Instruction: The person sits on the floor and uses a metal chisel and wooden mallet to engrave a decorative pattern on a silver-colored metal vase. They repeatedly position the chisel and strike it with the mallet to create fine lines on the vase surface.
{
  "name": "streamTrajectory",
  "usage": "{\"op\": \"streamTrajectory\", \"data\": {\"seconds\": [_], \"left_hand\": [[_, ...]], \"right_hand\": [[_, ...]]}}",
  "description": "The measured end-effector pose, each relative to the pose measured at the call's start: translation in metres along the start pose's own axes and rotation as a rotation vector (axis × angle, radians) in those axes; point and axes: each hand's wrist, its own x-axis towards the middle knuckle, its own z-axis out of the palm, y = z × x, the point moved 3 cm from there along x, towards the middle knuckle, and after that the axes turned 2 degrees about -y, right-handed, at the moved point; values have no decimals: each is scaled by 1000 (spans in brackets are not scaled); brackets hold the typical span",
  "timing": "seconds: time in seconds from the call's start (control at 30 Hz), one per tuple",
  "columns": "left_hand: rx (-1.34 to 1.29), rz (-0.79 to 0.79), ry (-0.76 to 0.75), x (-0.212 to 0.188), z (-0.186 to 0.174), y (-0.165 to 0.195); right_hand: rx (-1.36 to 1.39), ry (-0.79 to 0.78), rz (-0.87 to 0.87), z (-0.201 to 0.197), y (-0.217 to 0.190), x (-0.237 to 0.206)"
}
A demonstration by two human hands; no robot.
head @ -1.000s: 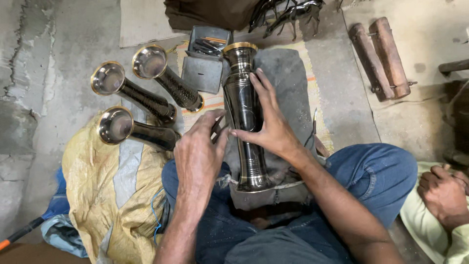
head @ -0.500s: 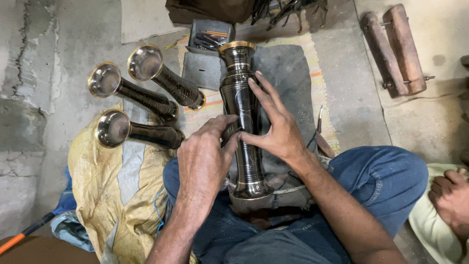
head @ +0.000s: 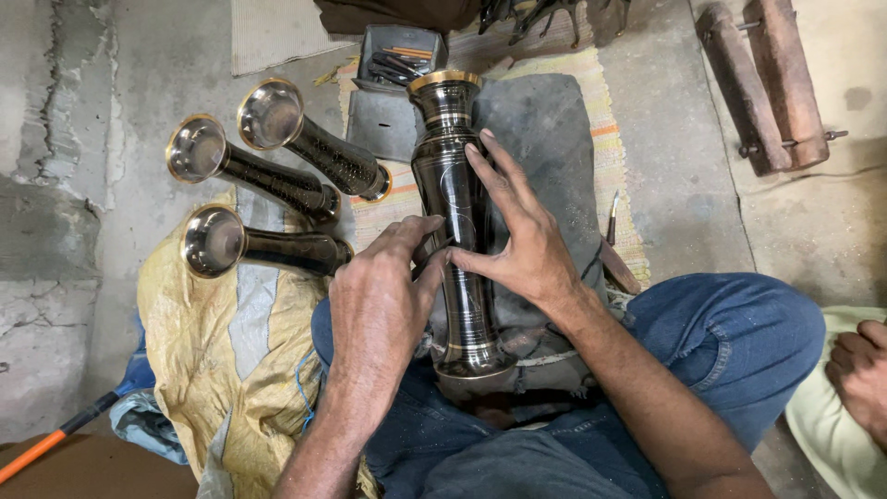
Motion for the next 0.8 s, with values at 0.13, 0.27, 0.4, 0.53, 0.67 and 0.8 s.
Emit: {"op": "streamTrajectory", "data": {"seconds": [0.13, 0.27, 0.4, 0.53, 0.67, 0.8], "left_hand": [[-9, -44, -54, 2, 3, -2], [-22, -38, -49, 2, 3, -2], [-6, -23, -34, 2, 3, -1], [6, -17, -25, 2, 4, 2], [-10, -15, -24, 3, 4, 5], [25, -1, -39, 6, 4, 6]], "right_hand": [[5, -3, 1, 3, 5, 0], [1, -1, -7, 4, 8, -1], [0, -6, 1, 4, 9, -2], [2, -19, 18, 4, 10, -1], [-1, -18, 14, 3, 11, -1], [-1, -15, -4, 0, 10, -1]]}}
